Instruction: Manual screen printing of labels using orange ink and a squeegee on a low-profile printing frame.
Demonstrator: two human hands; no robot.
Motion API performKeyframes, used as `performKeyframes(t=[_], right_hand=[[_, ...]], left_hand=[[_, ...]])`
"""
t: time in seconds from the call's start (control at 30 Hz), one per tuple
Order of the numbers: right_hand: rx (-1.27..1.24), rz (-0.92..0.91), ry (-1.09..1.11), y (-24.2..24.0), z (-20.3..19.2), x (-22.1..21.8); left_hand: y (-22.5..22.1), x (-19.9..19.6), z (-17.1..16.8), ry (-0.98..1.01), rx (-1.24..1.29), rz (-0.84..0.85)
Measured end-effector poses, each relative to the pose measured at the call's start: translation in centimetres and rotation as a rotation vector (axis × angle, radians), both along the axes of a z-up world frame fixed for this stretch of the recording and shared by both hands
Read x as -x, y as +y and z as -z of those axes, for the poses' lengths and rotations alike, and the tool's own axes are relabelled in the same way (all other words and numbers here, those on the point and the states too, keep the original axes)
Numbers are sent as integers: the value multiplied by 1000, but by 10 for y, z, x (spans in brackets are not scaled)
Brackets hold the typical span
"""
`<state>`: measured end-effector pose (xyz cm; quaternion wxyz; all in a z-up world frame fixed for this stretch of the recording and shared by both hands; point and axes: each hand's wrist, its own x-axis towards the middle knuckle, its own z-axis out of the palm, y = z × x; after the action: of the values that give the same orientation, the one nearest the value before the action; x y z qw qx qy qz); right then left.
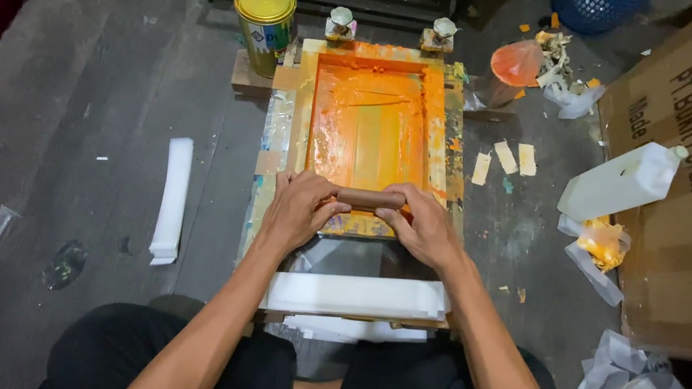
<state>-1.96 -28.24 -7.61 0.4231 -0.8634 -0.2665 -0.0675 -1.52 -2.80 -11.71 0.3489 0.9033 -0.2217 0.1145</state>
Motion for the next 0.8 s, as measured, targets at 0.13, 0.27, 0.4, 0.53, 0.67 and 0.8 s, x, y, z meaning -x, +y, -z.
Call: performKeyframes(t=[0.13,0.27,0.4,0.53,0.67,0.8], right_hand=[[-14,-1,-6,0,6,-9],[26,77,-65,8,-3,-49],[92,123,-119,11,9,-107],[120,150,-116,14,30,-157],[74,179,-33,16,38,-177],[84,195,-46,10,45,-166]], left_hand=[[2,-12,12,-38,12,6],[-1,-56,8,17,22,-81],[-3,-107,9,66,41,-184],[-2,-147,11,76,37,-237],[3,-163,11,109,17,-217],[3,-151,15,99,18,-163]])
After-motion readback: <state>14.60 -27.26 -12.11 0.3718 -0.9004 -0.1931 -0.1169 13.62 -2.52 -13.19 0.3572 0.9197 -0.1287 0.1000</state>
